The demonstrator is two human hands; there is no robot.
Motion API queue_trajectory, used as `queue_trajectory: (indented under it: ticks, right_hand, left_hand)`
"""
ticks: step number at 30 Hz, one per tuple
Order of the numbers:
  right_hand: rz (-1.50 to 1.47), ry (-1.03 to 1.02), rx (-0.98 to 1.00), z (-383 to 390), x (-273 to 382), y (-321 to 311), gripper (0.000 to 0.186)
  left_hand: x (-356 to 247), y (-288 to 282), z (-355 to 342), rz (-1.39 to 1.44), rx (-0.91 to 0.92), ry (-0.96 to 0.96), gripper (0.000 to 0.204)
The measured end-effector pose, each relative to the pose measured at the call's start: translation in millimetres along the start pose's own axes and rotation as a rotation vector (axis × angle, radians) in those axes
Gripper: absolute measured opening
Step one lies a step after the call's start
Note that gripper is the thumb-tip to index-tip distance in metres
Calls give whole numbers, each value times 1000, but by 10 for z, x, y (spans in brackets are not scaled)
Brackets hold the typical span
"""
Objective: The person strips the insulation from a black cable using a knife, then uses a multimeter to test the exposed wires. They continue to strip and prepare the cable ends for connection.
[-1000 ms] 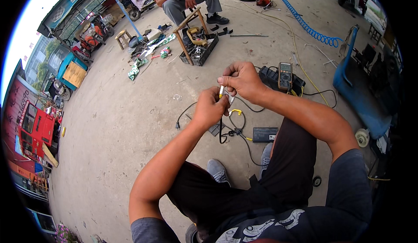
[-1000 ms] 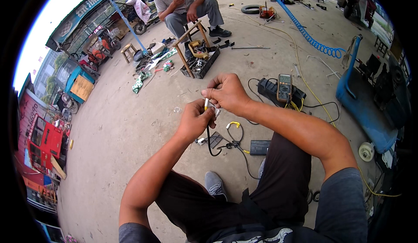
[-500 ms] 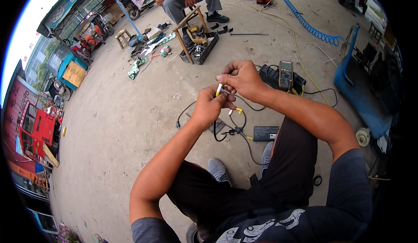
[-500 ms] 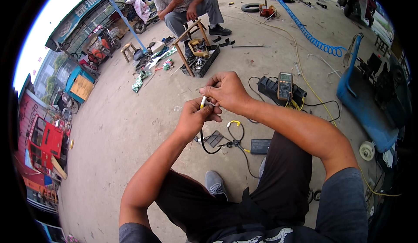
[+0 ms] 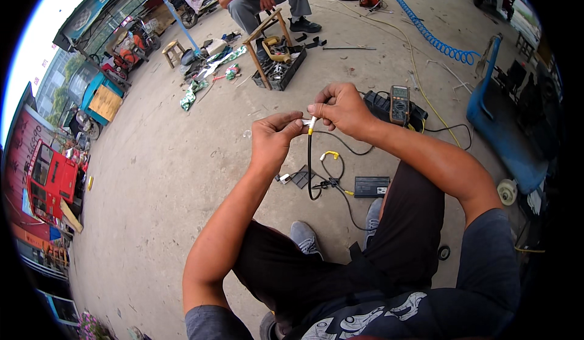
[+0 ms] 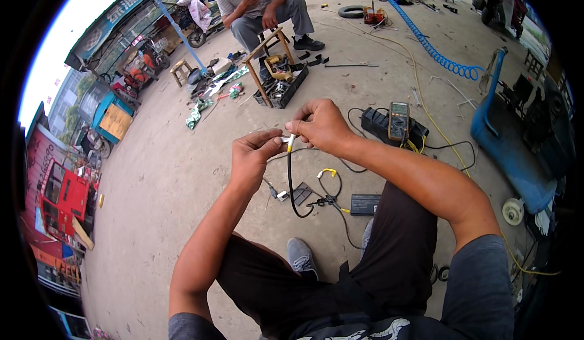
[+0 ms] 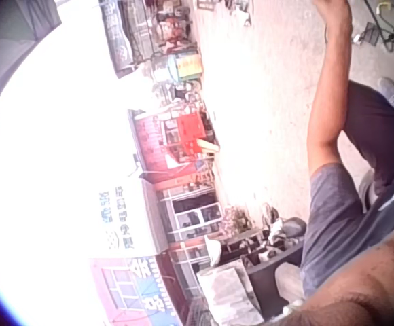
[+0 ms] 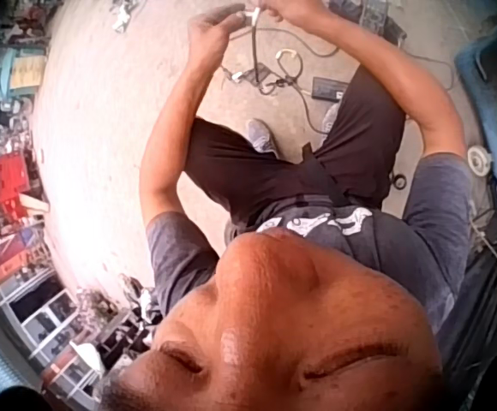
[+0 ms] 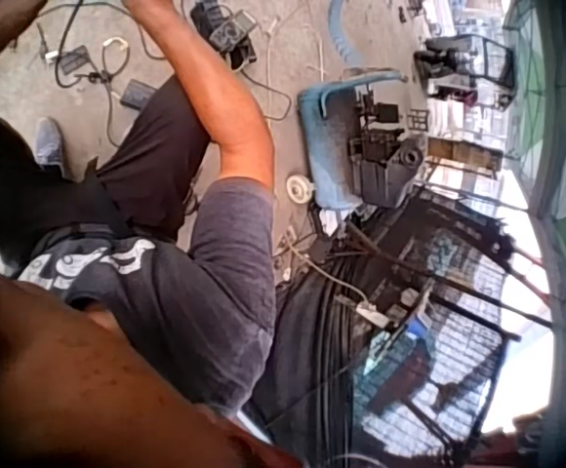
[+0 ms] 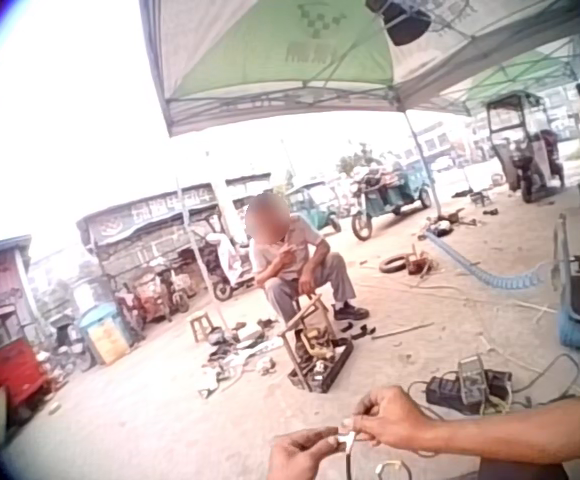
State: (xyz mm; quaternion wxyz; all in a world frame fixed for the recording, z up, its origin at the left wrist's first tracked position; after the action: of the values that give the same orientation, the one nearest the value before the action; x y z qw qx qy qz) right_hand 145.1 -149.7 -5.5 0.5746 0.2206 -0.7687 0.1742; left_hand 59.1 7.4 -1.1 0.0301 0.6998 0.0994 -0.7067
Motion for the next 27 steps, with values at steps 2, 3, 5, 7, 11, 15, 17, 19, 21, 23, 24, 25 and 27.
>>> queue_trajectory:
  ticks: [2, 3, 5, 7, 11, 15, 17, 19, 21, 23, 24, 25, 27]
  right_hand:
    - [46, 8, -4, -4, -7, 10, 23]
    - [70, 3, -18, -14, -21, 6, 22]
    - [111, 9, -26, -37, -74, -1, 23]
    - [144, 30, -12, -57, -135, -21, 24]
    - [90, 56, -68, -78, -144, -5, 23]
    - [24, 24, -108, -85, -151, -8, 22]
    - [9, 0, -119, -84, -153, -21, 21]
    - [22, -24, -131, -78, -154, -54, 20]
    - [0, 1, -160, -91, -201, -90, 20]
    - [-25, 2, -176, -107, -239, -117, 20]
    - [-38, -10, -176, -112, -250, -124, 20]
    - [-52, -21, -177, -117, -261, -135, 20]
    - [-74, -23, -165, -117, -264, -118, 20]
  left_hand:
    - [-41, -7, -2, 3, -97, 19, 25]
    - [-57, -19, -14, 4, -133, 20, 24]
    - [-93, -60, -29, 34, -204, 39, 23]
    - [-135, -55, -15, 50, -216, 59, 21]
    - [-247, 44, 136, -55, -141, 218, 15]
    - [-277, 261, 280, -393, -97, 445, 11]
    - [-251, 410, 326, -576, -68, 593, 22]
    - [-229, 541, 399, -797, -11, 721, 34]
    - [-194, 670, 503, -1055, 83, 818, 45]
    - [-187, 739, 573, -1251, 151, 864, 51]
    - [-163, 769, 603, -1349, 186, 885, 54]
    - [-115, 799, 623, -1422, 216, 885, 52]
    - [-120, 817, 681, -1424, 226, 970, 51]
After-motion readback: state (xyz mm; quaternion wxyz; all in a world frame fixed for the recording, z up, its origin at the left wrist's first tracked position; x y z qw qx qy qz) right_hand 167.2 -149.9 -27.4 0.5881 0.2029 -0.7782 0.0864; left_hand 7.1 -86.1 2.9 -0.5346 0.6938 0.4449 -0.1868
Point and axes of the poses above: each hand's wrist, its own z-axis away from the middle knuckle, its own y-axis out of the palm, x = y × z, the point moved 5 cm from there along -z, towards the middle knuckle, and after that the axes turned 7 degrees about -y, right-handed, at the moved point
